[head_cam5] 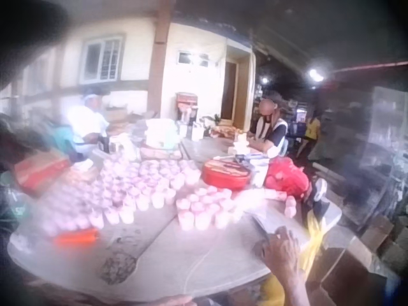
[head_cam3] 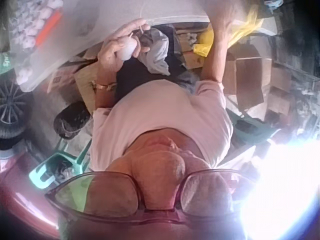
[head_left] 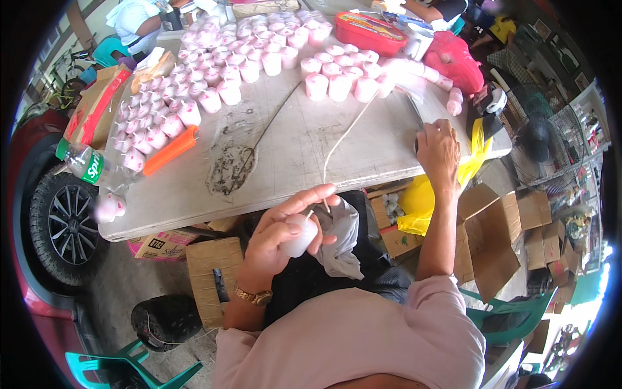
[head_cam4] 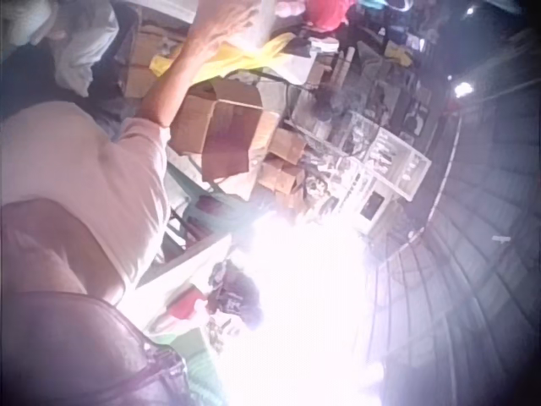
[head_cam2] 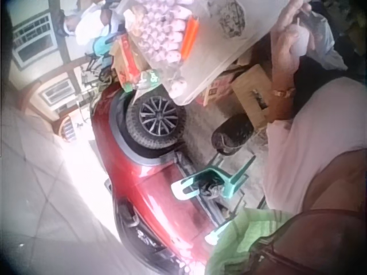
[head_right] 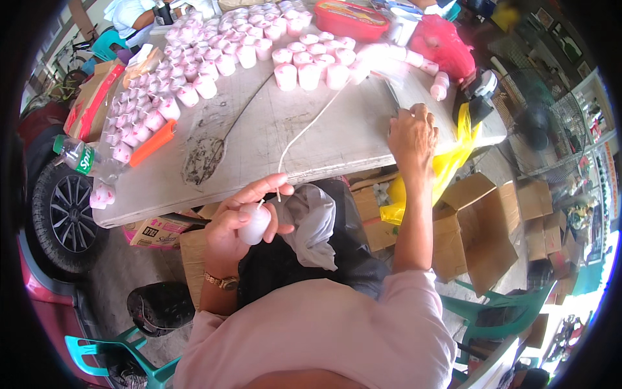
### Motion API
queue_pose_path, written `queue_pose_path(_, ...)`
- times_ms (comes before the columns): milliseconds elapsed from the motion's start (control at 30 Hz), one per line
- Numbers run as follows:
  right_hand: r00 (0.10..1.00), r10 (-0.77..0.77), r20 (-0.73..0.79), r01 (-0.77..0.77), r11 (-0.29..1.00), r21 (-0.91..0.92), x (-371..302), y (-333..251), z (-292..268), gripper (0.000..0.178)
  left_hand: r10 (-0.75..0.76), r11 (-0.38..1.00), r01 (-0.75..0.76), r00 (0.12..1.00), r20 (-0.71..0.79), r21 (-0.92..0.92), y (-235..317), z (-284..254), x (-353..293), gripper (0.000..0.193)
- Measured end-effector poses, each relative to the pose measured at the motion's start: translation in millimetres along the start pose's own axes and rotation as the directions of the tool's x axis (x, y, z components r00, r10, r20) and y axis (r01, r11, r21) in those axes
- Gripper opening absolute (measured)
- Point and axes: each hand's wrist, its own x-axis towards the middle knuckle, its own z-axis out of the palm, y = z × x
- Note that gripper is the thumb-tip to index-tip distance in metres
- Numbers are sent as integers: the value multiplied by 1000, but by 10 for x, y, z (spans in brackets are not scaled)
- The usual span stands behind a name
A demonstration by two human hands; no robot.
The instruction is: The person assembles small pink and white cylindrical candles by inserting wicks, trimming excess wick with scissors, and wiping the candles with a white cloth. The person handles each candle individually, repeating the same sequence of actions throughout the clip.
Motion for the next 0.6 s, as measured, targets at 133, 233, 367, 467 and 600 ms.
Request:
queue_pose_path(133,943,-334,-15,264,714,648,-349,-314,-336,36,-66,997,61,994,90,55,29,-49,38,67)
queue_pose_path(233,805,-580,124,75,306,949,-634,-610,-472,40,-100,993,92,987,125,70,78,-63,99,59)
queue_pose_path(367,871,-479,108,30,271,962,-724,-803,-386,26,-164,957,135,982,92,258,280,-114,156,68)
queue_pose_path(467,931,-335,148,-21,356,934,-719,-773,-317,21,20,862,-22,1000,10,507,454,-217,294,56)
queue_pose_path(600,930,-340,140,10,404,915,-759,-716,-311,15,400,183,-315,889,222,931,588,-502,808,48)
